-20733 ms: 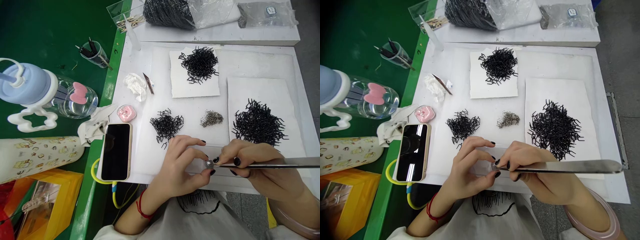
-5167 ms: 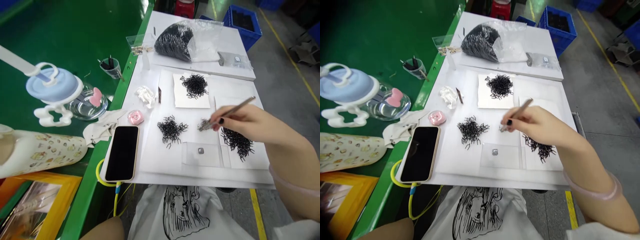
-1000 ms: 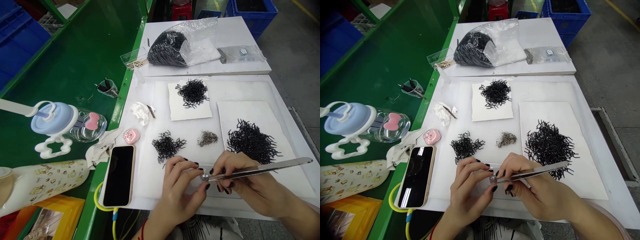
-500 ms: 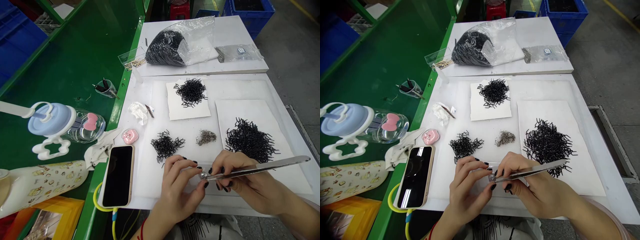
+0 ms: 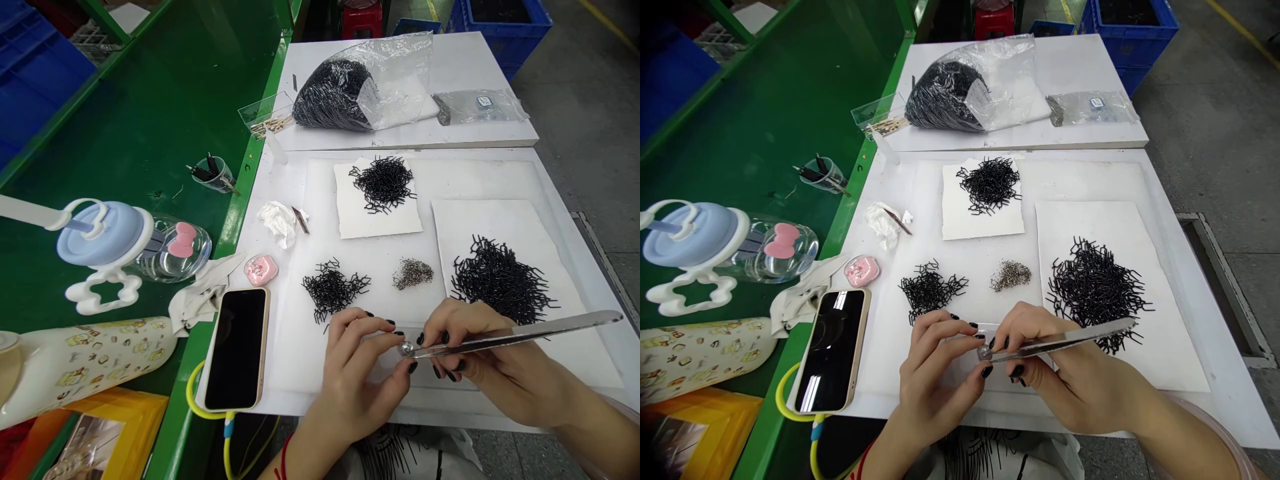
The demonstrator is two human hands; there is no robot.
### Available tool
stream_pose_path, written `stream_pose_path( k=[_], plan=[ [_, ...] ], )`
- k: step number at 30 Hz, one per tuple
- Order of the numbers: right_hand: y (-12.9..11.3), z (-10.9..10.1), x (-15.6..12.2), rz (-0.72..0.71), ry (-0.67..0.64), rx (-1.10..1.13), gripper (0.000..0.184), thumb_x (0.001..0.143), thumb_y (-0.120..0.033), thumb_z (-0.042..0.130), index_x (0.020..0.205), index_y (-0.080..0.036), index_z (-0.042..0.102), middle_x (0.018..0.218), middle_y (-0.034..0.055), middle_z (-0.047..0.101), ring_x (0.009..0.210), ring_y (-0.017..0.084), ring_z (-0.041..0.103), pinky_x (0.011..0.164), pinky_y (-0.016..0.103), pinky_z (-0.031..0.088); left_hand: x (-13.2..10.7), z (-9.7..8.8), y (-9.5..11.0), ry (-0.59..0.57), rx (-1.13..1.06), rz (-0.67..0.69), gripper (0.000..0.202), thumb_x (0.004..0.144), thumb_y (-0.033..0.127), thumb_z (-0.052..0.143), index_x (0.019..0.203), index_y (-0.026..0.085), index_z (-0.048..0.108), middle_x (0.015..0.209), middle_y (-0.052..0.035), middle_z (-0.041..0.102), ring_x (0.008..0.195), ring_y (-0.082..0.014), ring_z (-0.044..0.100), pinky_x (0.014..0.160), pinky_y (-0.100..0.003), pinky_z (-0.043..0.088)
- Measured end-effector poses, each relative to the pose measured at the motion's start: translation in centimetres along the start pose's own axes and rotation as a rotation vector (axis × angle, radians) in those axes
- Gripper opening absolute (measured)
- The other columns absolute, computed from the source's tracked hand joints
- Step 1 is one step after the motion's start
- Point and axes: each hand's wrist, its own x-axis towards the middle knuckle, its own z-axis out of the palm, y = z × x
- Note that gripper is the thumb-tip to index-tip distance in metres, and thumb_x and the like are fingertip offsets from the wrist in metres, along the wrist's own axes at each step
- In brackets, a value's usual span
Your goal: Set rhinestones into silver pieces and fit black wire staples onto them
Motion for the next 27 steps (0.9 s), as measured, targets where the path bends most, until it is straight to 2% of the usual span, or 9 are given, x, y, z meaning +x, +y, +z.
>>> stream_pose_path(
  k=[5,7,10,13,16,19,27],
  plan=[
    [0.0,0.0,0.1,-0.009,0.074,0.038,0.015,0.100,-0.015,0.050,0.107,-0.028,0.051,0.097,0.0030,0.058,0.066,0.012,0.062,0.057,0.027,0.055,0.0,0.0,0.0,0.005,-0.004,-0.004,0.016,0.085,0.011,0.066,0.101,0.015,0.065,0.097,-0.0078,0.067,0.091,-0.0206,0.058,0.087,-0.040,0.049],
    [0.0,-0.4,0.4,-0.019,0.199,0.028,0.013,0.101,-0.019,0.050,0.107,-0.030,0.050,0.099,0.0024,0.059,0.060,0.011,0.061,0.052,0.028,0.056,0.0,0.0,0.0,0.005,-0.006,-0.009,0.016,0.085,0.012,0.066,0.101,0.016,0.065,0.096,-0.0076,0.068,0.090,-0.0209,0.058,0.087,-0.041,0.049],
    [0.2,-1.5,1.0,0.036,0.442,-0.099,0.010,0.099,-0.021,0.055,0.105,-0.029,0.054,0.100,0.0030,0.063,0.063,0.014,0.065,0.049,0.029,0.054,0.0,0.1,0.1,0.010,-0.009,-0.012,0.016,0.085,0.012,0.067,0.101,0.017,0.065,0.095,-0.0070,0.068,0.089,-0.0211,0.058,0.086,-0.041,0.049],
    [0.7,-2.4,1.5,0.161,0.558,-0.242,0.005,0.096,-0.026,0.062,0.100,-0.026,0.058,0.090,0.0043,0.069,0.068,0.018,0.070,0.047,0.028,0.051,0.0,0.2,0.0,0.011,-0.013,-0.009,0.018,0.085,0.010,0.067,0.101,0.016,0.065,0.096,-0.0070,0.067,0.090,-0.0206,0.058,0.088,-0.041,0.048],
    [1.4,-2.8,1.9,0.252,0.565,-0.314,0.007,0.094,-0.030,0.063,0.097,-0.024,0.061,0.078,0.0032,0.071,0.063,0.019,0.071,0.045,0.026,0.049,-0.1,0.2,0.0,0.011,-0.020,-0.006,0.018,0.085,0.010,0.067,0.102,0.015,0.065,0.098,-0.0071,0.067,0.092,-0.0200,0.057,0.090,-0.040,0.047],
    [1.7,-2.7,2.2,0.306,0.553,-0.342,0.009,0.093,-0.032,0.063,0.095,-0.023,0.063,0.075,0.0029,0.072,0.064,0.019,0.072,0.044,0.024,0.047,-0.1,0.2,-0.1,0.010,-0.024,-0.004,0.018,0.085,0.010,0.067,0.102,0.015,0.065,0.098,-0.0072,0.067,0.092,-0.0200,0.057,0.090,-0.040,0.047],
    [2.0,-2.7,2.3,0.340,0.524,-0.350,0.008,0.092,-0.026,0.063,0.093,-0.019,0.066,0.068,0.0021,0.067,0.055,0.015,0.063,0.044,0.024,0.045,-0.1,0.3,-0.1,0.025,-0.030,-0.001,0.019,0.084,0.010,0.067,0.102,0.016,0.065,0.097,-0.0073,0.068,0.091,-0.0209,0.058,0.087,-0.041,0.047]
  ],
)
